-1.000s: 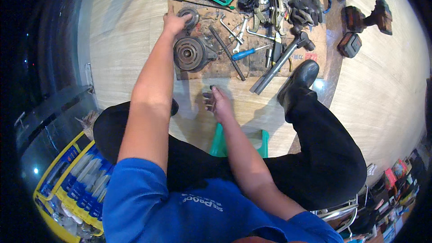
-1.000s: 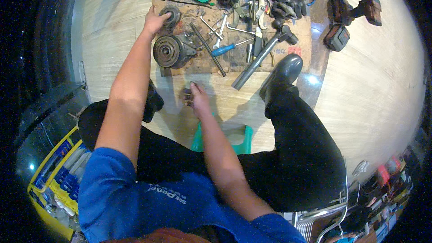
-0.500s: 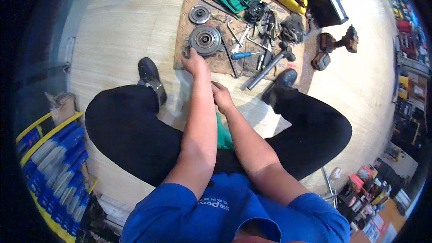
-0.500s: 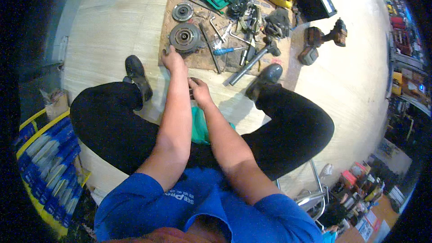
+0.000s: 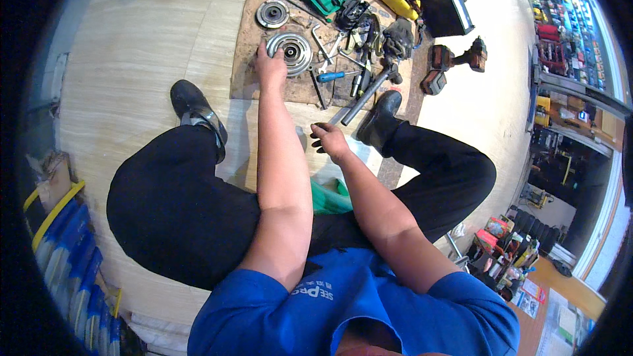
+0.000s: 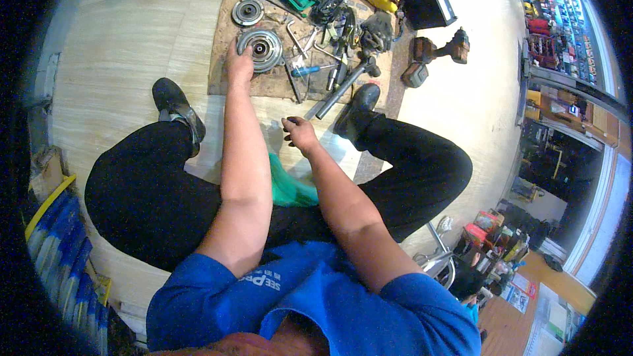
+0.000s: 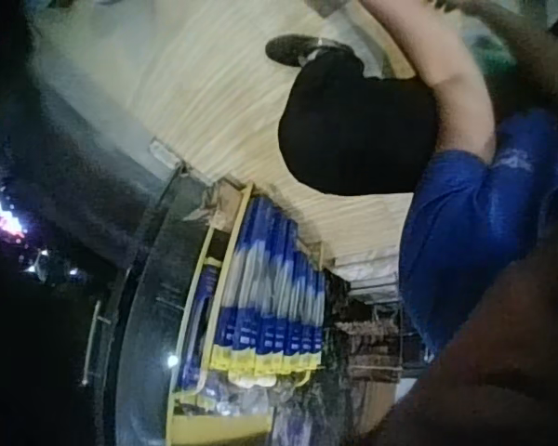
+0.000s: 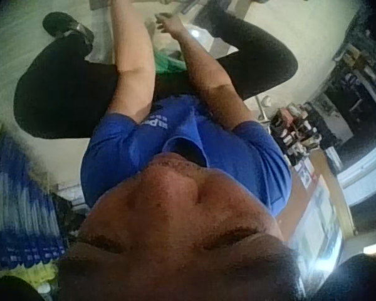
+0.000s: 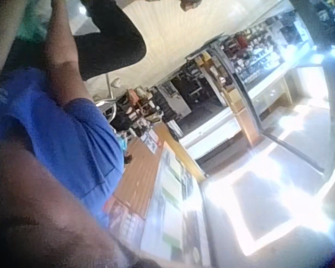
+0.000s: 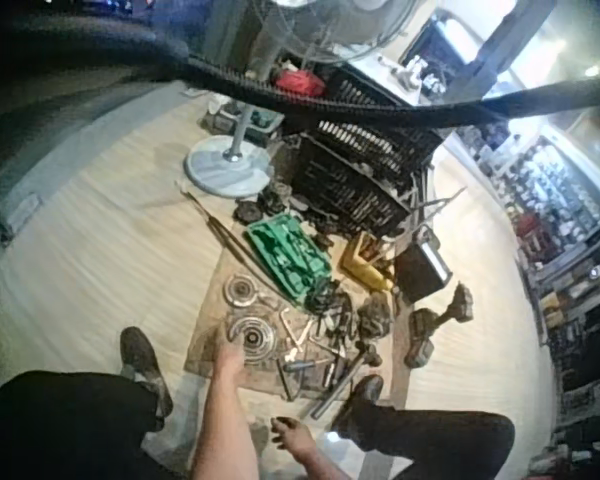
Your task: The person is using a screwdriver to remove a screw from a motor casing and then separates the two halves of the motor by hand.
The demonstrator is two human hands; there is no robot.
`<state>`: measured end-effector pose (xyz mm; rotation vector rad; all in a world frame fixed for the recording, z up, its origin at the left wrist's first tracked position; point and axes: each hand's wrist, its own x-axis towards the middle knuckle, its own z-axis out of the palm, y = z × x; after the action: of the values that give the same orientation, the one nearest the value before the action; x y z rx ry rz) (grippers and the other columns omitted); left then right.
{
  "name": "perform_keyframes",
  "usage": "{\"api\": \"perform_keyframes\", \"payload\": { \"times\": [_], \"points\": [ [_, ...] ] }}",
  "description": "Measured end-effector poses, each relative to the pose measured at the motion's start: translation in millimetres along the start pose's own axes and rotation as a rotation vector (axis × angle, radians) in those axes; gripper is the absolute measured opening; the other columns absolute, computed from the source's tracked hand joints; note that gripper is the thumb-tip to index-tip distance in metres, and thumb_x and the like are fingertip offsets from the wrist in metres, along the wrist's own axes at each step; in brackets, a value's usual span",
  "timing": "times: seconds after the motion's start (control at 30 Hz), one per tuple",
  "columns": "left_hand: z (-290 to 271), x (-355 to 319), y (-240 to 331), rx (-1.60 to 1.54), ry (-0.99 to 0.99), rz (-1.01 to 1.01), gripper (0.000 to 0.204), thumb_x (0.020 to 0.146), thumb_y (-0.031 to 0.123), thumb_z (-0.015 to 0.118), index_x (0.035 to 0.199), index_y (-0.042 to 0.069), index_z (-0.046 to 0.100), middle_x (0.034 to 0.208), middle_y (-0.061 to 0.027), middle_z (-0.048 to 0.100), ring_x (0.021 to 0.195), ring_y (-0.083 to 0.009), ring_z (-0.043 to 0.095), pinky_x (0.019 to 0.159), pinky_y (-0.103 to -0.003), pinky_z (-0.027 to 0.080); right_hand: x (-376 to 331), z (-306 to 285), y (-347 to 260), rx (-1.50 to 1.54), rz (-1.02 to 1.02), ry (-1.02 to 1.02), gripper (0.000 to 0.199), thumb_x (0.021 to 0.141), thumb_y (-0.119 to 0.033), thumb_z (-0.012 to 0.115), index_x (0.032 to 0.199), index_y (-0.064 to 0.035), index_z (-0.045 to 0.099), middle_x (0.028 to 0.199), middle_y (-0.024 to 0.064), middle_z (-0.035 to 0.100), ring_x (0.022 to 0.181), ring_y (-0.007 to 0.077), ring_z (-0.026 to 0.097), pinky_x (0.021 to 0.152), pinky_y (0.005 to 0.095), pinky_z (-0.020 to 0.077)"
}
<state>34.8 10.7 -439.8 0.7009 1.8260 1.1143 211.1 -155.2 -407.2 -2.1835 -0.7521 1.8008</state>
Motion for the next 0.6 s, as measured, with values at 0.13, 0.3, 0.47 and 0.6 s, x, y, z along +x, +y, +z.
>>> {"api": "perform_keyframes", "payload": {
  "times": [0.13, 0.3, 0.47, 0.6],
  "points": [
    [-6, 4, -14, -0.187, -0.056, -0.058, 0.053, 0.088, 0.013, 0.071, 0.136, 0.001, 0.053, 0.131, -0.022, 0.06, 0.121, -0.0362, 0.058, 0.104, -0.043, 0.043, 5, 7, -2, -0.04, 0.006, -0.015, 0.046, 0.098, -0.039, 0.062, 0.128, -0.0046, 0.061, 0.104, 0.0093, 0.069, 0.074, 0.0186, 0.066, 0.063, 0.0347, 0.0532],
    [10, -20, -12, -0.252, 0.122, -0.03, 0.045, 0.088, 0.01, 0.072, 0.129, 0.001, 0.055, 0.123, -0.0225, 0.062, 0.114, -0.0362, 0.06, 0.1, -0.044, 0.044, 24, 2, 1, -0.089, -0.005, -0.04, 0.046, 0.098, -0.039, 0.063, 0.129, -0.0047, 0.061, 0.107, 0.0095, 0.068, 0.074, 0.0183, 0.065, 0.064, 0.0343, 0.0533],
    [11, -36, -22, -0.352, 0.187, -0.037, 0.054, 0.091, 0.009, 0.069, 0.137, 0.0, 0.041, 0.127, -0.0206, 0.057, 0.115, -0.0323, 0.058, 0.102, -0.041, 0.043, 30, 5, -19, -0.09, -0.026, -0.045, 0.046, 0.098, -0.037, 0.063, 0.129, -0.0042, 0.06, 0.105, 0.009, 0.069, 0.074, 0.0175, 0.066, 0.064, 0.033, 0.0536],
    [13, -41, -13, -0.438, 0.18, 0.045, 0.054, 0.092, 0.009, 0.069, 0.138, 0.0, 0.042, 0.131, -0.0208, 0.057, 0.116, -0.0309, 0.058, 0.101, -0.039, 0.045, 39, -12, -38, -0.027, -0.11, 0.015, 0.045, 0.098, -0.036, 0.063, 0.128, -0.0029, 0.06, 0.102, 0.0092, 0.07, 0.073, 0.0179, 0.065, 0.062, 0.0328, 0.053]
  ]
}}
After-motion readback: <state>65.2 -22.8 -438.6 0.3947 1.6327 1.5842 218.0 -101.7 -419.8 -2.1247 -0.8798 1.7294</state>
